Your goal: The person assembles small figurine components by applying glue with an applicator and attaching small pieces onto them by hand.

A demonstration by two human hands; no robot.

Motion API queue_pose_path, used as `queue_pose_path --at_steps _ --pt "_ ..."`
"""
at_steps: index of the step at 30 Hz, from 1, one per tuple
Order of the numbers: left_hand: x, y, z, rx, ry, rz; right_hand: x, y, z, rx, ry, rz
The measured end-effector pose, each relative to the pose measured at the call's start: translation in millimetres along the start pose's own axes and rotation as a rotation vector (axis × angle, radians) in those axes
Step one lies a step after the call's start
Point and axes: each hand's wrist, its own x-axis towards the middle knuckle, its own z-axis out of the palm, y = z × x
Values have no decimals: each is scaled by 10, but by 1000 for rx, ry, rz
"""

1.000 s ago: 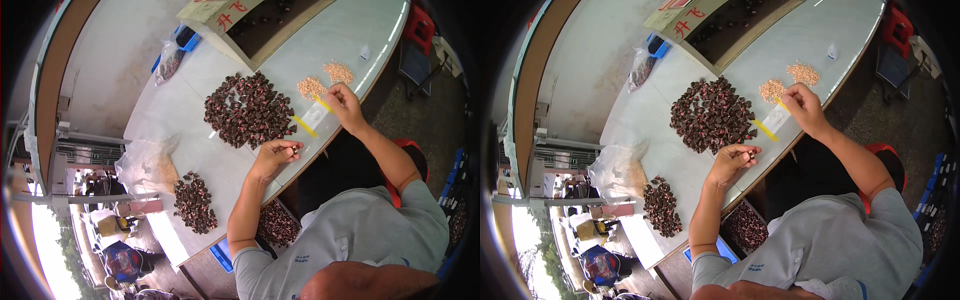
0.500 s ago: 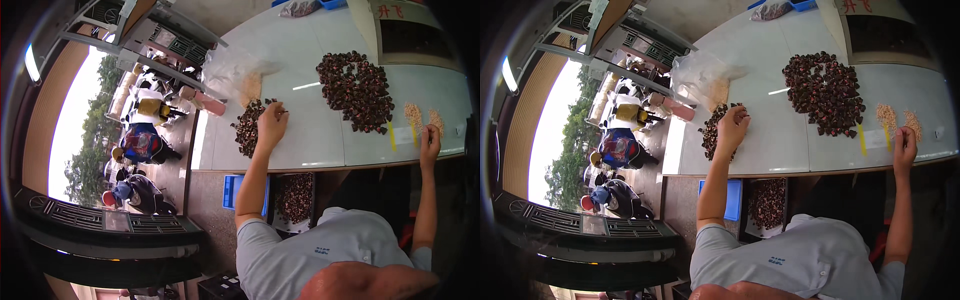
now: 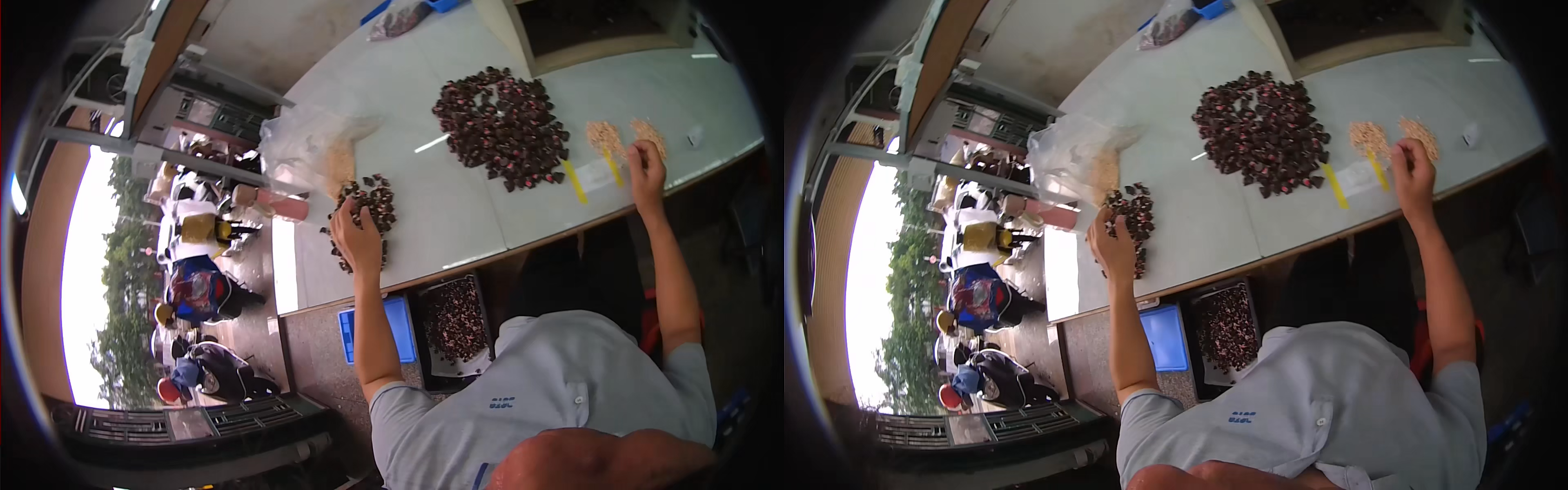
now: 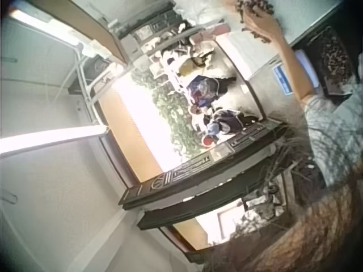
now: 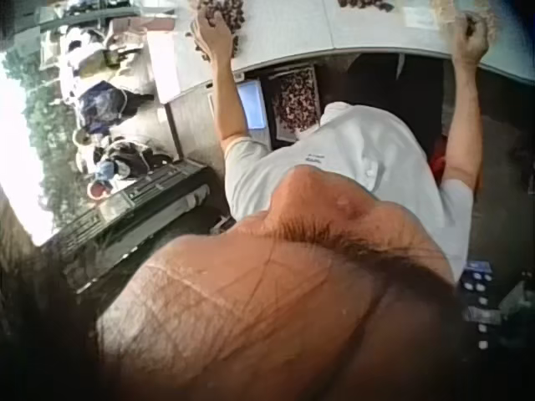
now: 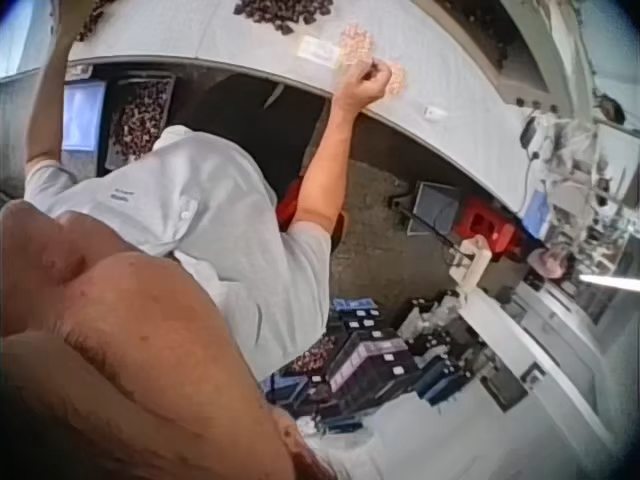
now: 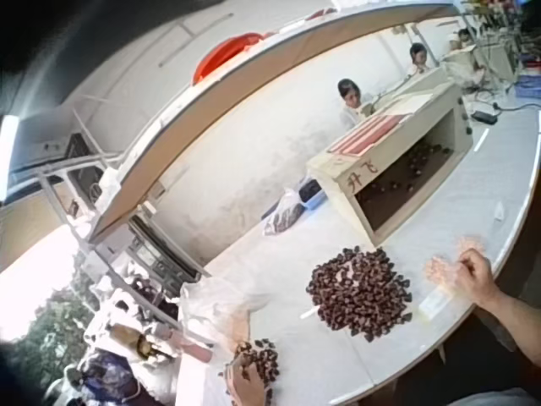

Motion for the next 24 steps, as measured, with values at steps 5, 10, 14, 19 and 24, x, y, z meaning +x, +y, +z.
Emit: queue_pose_path --at_steps 5,10,14,19,24 --pt "-732 435 131 -74 -81 167 40 -60 132 33 -51 34" --pt "-1024 549 408 -150 -97 174 41 -159 129 25 -7 8" --pt "-1055 602 471 -95 -44 162 33 -143 51 30 -23 3" --pt "-1047 638 465 -65 0 125 59 -188 73 24 -20 13" --pt "-1055 611 420 -75 9 106 62 -224 121 24 -16 6"
